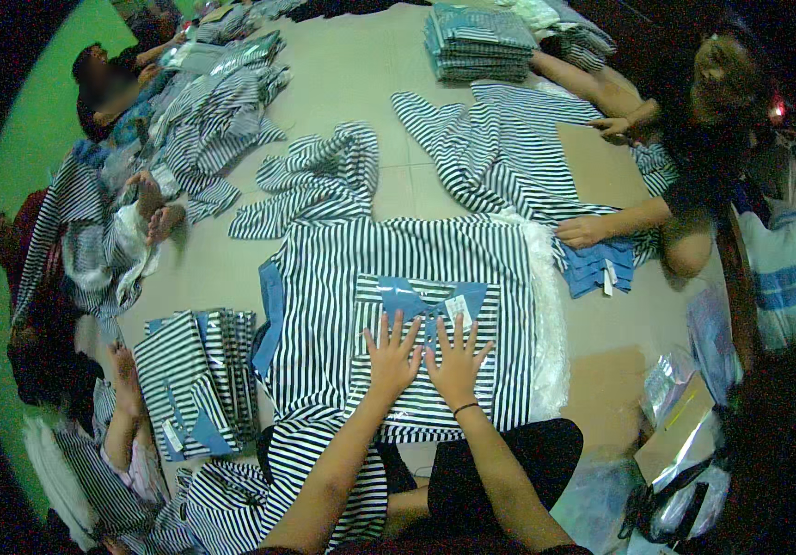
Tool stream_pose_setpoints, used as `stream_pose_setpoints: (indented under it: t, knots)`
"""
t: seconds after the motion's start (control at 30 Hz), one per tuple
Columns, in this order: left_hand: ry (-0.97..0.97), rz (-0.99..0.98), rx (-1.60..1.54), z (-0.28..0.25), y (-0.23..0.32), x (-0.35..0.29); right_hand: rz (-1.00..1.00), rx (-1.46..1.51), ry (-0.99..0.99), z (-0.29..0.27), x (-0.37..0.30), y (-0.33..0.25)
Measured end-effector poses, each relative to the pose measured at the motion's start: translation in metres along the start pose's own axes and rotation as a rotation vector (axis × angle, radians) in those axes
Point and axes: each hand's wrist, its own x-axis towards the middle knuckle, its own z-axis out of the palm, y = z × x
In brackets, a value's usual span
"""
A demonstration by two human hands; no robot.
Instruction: The person folds striped shirts and places them into clear plastic bags. They smooth the fabric, fold sleeves and hems, and stack the packaged shirts on the floor.
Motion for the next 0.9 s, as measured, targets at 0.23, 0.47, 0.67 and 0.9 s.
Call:
stream_pose_setpoints:
  t: [0.23, 0.47, 0.67, 0.9]
  knots:
    - [-0.004, -0.007, -0.141, 0.007, -0.005, -0.002, -0.033, -0.128, 0.035, 0.010, 0.001, 0.001]
    - [-0.046, -0.002, -0.108, -0.003, -0.006, 0.002, -0.026, 0.014, 0.007, 0.011, 0.004, 0.010]
    - [0.194, -0.730, -0.273, -0.018, -0.023, -0.027, 0.423, 0.103, 0.192, -0.001, -0.035, 0.058]
    - [-0.051, -0.725, -0.692, -0.050, -0.060, -0.028, 0.357, 0.440, 0.165, -0.045, -0.025, 0.045]
